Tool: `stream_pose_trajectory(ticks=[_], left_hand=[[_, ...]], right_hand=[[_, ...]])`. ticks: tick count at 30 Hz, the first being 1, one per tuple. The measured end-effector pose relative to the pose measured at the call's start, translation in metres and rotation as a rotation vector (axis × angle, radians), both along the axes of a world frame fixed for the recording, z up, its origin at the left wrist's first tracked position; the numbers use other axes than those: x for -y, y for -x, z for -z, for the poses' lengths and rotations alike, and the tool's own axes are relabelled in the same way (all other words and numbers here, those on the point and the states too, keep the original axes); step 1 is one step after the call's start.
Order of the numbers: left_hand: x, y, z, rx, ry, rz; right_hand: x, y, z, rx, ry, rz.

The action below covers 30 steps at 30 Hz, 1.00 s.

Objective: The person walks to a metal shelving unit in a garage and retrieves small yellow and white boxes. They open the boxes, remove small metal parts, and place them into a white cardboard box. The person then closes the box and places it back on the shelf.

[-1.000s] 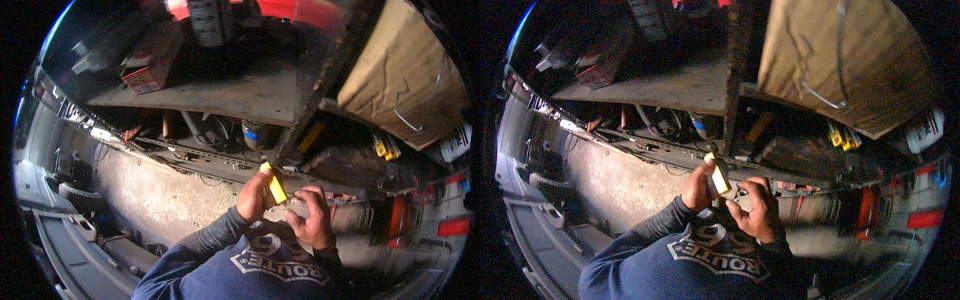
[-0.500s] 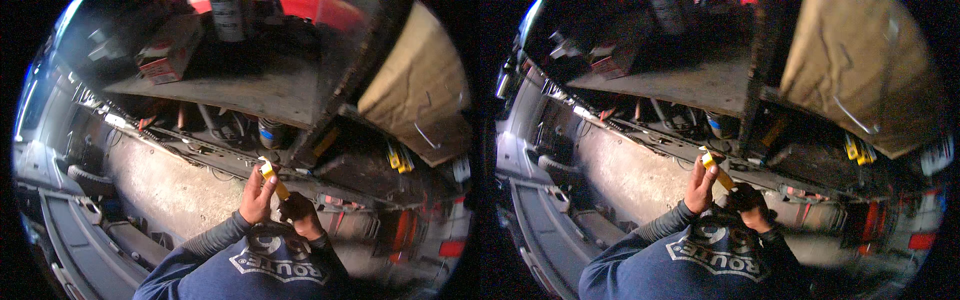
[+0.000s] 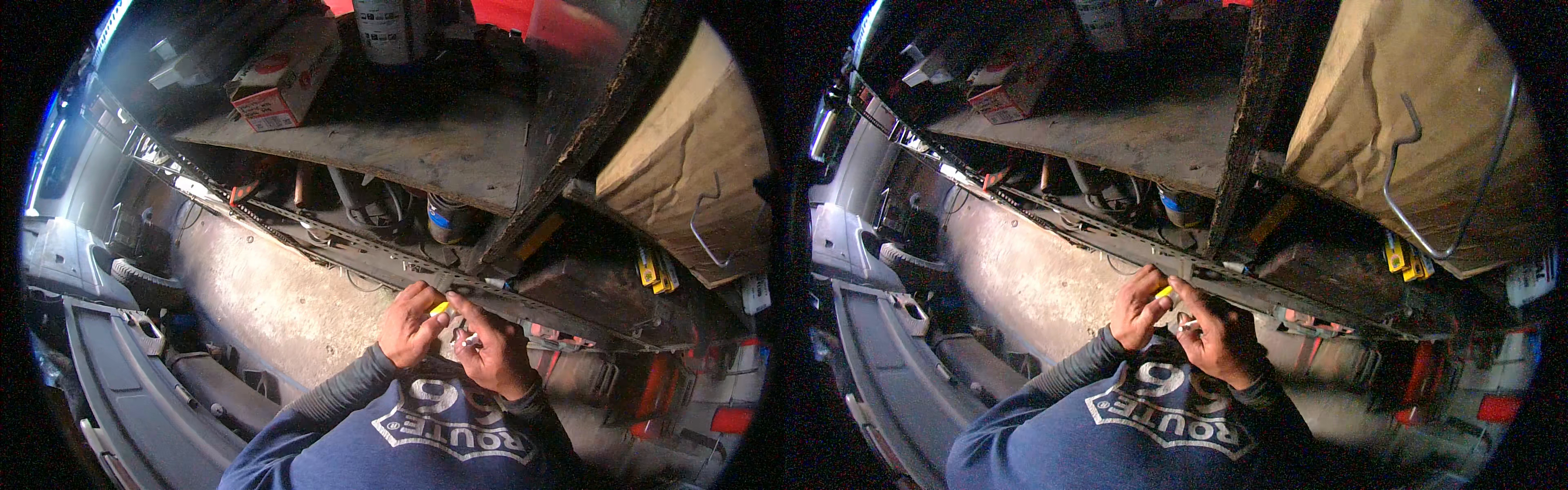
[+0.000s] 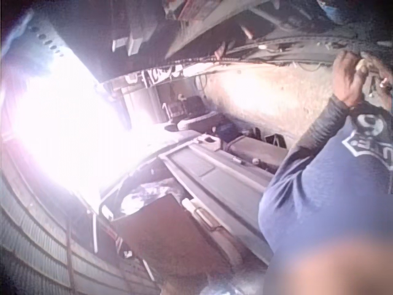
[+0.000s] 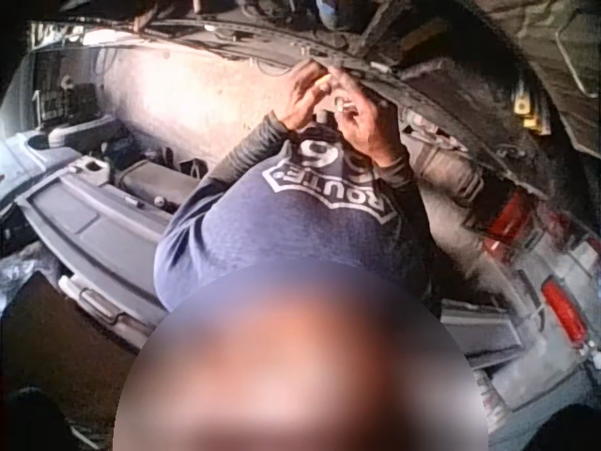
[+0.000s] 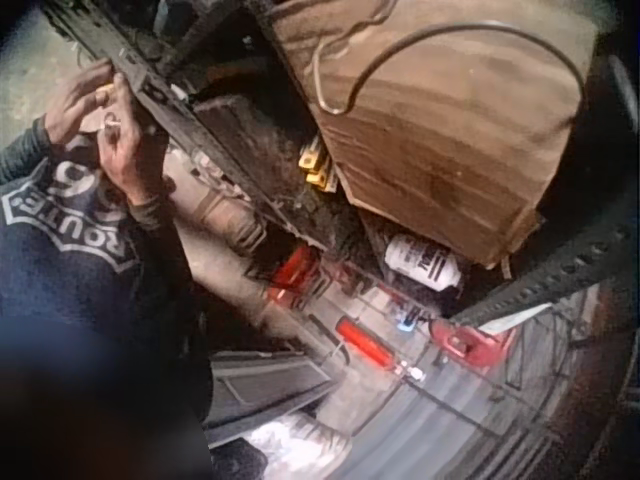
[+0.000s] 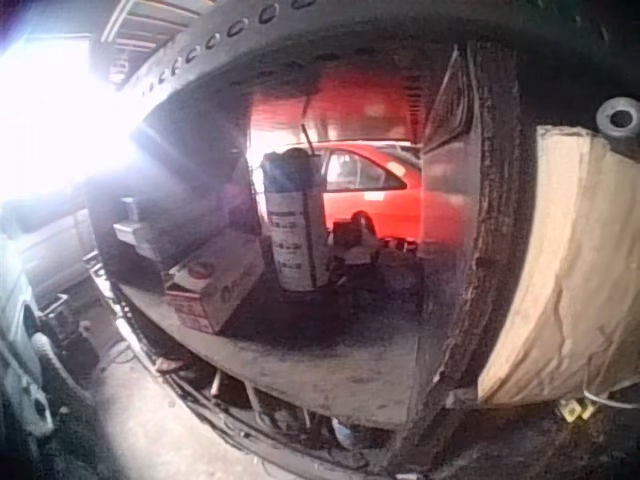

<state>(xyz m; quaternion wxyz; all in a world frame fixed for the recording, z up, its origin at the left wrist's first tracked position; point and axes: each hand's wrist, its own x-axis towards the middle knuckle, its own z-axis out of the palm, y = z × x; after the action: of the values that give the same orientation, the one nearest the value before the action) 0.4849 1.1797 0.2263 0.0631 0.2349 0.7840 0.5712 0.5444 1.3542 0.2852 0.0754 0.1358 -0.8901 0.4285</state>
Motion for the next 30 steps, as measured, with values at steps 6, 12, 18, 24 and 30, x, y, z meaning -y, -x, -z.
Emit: stream_pose_trajectory(ticks=[6, 12, 18, 24, 30], left_hand=[[-0.005, 0.004, 0.006, -0.041, 0.065, 0.029], [-0.009, 0.007, 0.012, 0.011, 0.023, 0.045], [-0.011, 0.003, 0.022, 0.066, -0.051, -0.015], [-0.017, -0.001, 0.027, -0.057, 0.025, -0.148], [-0.011, -0.001, 0.017, -0.228, 0.240, -0.122]], right_hand=[[-0.012, 0.002, 0.010, -0.073, -0.055, -0.012], [-0.015, 0.001, 0.022, -0.149, -0.116, 0.032], [-0.017, -0.003, 0.026, -0.242, -0.199, -0.028], [-0.002, -0.014, 0.014, 0.438, 0.842, 0.067], [-0.005, -0.014, -0.003, 0.414, 0.826, -0.238]])
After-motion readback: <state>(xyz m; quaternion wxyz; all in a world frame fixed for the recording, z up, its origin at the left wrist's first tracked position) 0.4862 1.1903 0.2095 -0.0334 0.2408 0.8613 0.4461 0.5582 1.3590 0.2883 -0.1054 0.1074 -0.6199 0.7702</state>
